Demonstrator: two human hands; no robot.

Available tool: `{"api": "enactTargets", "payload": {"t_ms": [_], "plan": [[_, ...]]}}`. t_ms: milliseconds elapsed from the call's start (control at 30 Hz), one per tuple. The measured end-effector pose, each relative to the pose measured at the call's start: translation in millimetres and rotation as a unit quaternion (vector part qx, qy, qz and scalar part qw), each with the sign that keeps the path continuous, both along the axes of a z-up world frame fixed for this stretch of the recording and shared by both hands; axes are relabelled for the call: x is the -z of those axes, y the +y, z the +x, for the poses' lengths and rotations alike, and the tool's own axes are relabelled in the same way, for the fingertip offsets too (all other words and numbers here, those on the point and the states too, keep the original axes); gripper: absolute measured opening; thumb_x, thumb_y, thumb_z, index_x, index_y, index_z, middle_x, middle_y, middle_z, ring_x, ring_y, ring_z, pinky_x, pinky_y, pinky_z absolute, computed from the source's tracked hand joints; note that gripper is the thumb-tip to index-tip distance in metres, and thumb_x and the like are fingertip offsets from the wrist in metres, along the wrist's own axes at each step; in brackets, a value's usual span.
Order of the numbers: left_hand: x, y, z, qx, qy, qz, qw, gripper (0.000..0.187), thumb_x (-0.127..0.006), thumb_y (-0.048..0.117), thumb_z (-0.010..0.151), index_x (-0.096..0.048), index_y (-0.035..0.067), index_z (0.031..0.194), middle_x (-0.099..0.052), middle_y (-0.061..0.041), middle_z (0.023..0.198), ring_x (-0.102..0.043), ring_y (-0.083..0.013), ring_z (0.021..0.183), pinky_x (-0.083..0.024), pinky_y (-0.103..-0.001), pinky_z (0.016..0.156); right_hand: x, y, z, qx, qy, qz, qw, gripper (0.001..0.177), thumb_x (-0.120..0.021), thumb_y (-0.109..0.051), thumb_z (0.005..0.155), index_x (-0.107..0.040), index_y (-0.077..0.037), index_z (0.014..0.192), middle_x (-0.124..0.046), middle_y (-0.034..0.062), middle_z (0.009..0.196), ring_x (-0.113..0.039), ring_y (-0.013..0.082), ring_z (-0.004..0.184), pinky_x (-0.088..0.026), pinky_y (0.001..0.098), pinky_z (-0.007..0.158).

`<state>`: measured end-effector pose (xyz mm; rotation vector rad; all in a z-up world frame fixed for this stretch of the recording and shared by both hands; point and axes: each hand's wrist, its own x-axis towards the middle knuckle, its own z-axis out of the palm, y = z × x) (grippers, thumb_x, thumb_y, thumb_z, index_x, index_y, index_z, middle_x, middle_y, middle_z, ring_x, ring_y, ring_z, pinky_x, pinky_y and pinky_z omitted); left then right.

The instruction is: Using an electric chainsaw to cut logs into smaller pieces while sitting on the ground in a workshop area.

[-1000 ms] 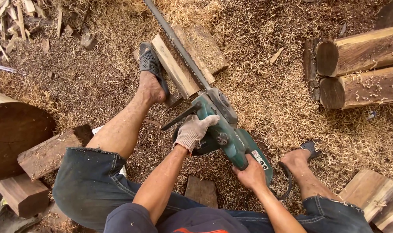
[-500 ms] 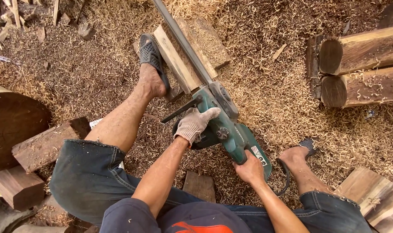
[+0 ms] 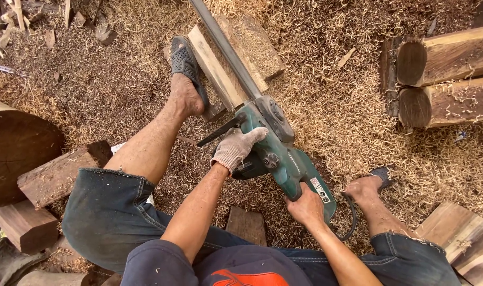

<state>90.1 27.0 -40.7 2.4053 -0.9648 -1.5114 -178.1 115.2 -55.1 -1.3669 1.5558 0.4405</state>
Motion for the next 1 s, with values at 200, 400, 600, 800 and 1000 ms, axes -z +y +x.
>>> {"api": "enactTargets", "payload": {"t_ms": [200,400,600,800,1000], "plan": [[-37.4,-11.2,-1.9,-0.005,0.033,0.063,0.997,0.11,-0.065,0.082,0.065,-0.072,-0.013,0.121,-0.078,-0.022,0.108,-0.075,-0.0278,0.102,-0.052,-0.039,0.096,7.4,6.2,1.3,-0.003,0.0,-0.001,1.0,0.054,-0.077,-0.031,0.085,-0.058,-0.01,0.13,-0.076,0.0179,0.103,-0.076,0.0318,0.098,-0.058,0.0478,0.093],[-18.4,-5.8,3.4,0.005,0.016,0.056,0.998,0.12,-0.069,0.082,0.072,-0.049,-0.017,0.137,-0.07,-0.026,0.119,-0.07,-0.0301,0.11,-0.049,-0.039,0.101,-3.1,4.1,4.4,-0.01,-0.001,-0.015,1.0,0.052,-0.077,-0.03,0.086,-0.057,-0.006,0.128,-0.076,0.0192,0.1,-0.076,0.0335,0.094,-0.059,0.0481,0.091],[-29.4,-7.5,2.9,-0.015,0.013,0.062,0.998,0.117,-0.068,0.082,0.068,-0.056,-0.014,0.135,-0.071,-0.024,0.121,-0.07,-0.0305,0.111,-0.049,-0.039,0.102,-4.2,7.2,3.5,-0.009,-0.022,-0.021,0.999,0.05,-0.075,-0.028,0.086,-0.057,-0.004,0.127,-0.077,0.019,0.098,-0.078,0.0321,0.09,-0.062,0.047,0.087],[-14.2,-2.1,8.9,-0.019,0.037,0.042,0.998,0.116,-0.065,0.083,0.068,-0.059,-0.014,0.13,-0.074,-0.025,0.116,-0.073,-0.0301,0.106,-0.052,-0.038,0.098,-4.0,9.9,3.6,-0.016,-0.027,-0.03,0.999,0.049,-0.075,-0.03,0.087,-0.057,-0.004,0.125,-0.077,0.0193,0.096,-0.078,0.0321,0.087,-0.063,0.0456,0.085],[-16.2,-2.3,9.8,-0.026,0.031,0.032,0.999,0.114,-0.064,0.083,0.067,-0.059,-0.011,0.132,-0.074,-0.024,0.115,-0.073,-0.031,0.105,-0.051,-0.039,0.097,-15.4,6.3,9.5,-0.01,-0.017,-0.031,0.999,0.048,-0.075,-0.029,0.086,-0.058,-0.003,0.123,-0.076,0.0207,0.094,-0.078,0.0349,0.087,-0.062,0.0475,0.086]]}}
